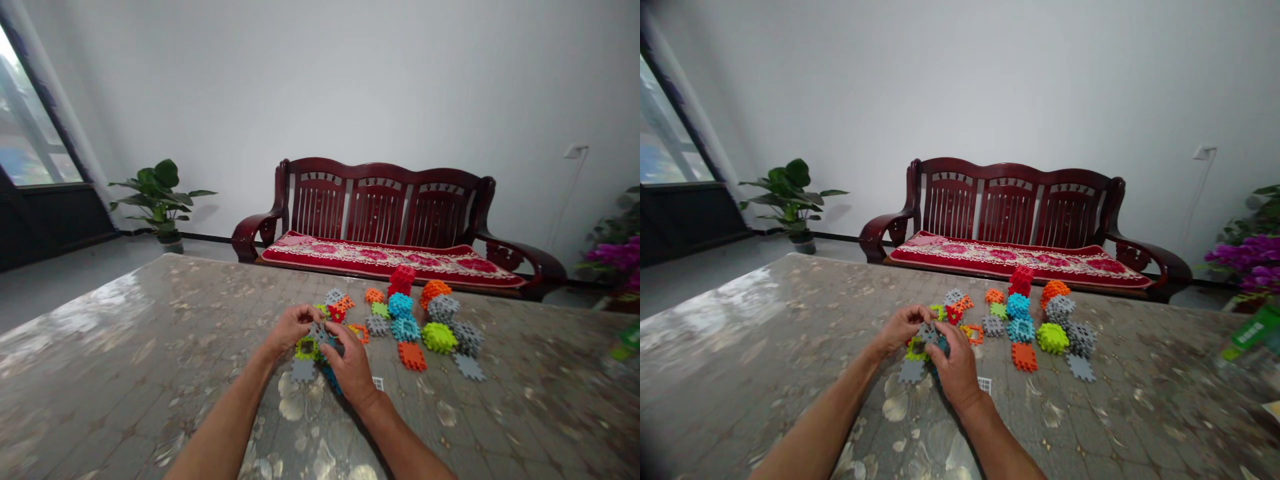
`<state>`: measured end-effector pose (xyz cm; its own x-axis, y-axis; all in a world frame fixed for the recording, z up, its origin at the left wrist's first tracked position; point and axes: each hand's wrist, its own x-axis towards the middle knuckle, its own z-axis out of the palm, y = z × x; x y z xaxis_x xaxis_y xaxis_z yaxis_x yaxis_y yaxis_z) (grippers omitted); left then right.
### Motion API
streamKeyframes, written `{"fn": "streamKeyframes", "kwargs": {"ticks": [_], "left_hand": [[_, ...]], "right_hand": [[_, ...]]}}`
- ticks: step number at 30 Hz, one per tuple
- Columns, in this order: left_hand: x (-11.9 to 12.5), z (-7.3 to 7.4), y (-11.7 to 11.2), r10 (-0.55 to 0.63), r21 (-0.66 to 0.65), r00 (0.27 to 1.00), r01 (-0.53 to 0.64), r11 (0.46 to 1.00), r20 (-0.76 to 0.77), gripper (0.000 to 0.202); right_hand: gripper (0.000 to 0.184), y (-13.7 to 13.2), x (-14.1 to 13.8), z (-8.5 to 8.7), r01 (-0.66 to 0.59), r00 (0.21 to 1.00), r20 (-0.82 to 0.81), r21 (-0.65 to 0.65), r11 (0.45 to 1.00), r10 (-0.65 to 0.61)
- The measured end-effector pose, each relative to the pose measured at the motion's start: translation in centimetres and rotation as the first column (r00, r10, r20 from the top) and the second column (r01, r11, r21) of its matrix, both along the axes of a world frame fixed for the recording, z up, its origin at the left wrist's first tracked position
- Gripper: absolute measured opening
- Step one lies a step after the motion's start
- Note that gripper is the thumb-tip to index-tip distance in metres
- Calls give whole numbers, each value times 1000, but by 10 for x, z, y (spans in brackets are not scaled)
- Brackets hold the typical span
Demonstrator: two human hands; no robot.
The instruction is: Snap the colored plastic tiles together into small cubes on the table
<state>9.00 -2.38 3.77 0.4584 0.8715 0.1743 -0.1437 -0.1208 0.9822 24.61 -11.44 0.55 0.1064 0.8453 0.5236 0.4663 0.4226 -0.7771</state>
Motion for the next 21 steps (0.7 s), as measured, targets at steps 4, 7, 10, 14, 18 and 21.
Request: {"fn": "streamKeyframes", "kwargs": {"ticks": [4,7,10,14,18,21], "left_hand": [[6,-1,-4,15,-32,999,-14,999,36,32],[10,-2,-8,49,-70,996,-44,997,69,33],[14,-5,-11,63,-86,996,-57,995,65,33],[15,-8,-12,72,-107,995,-65,992,63,34],[13,-11,-10,87,-202,995,-76,976,45,47],[12,-13,-8,78,-219,996,-67,973,40,46]], "right_hand": [[43,1,1,1,41,999,5,23,999,-41],[50,1,1,2,37,998,39,54,998,-39],[50,0,1,2,62,997,35,73,995,-65],[36,2,5,2,94,995,10,76,993,-95],[23,5,12,1,128,991,36,108,986,-132],[22,5,15,1,155,985,51,122,980,-162]]}}
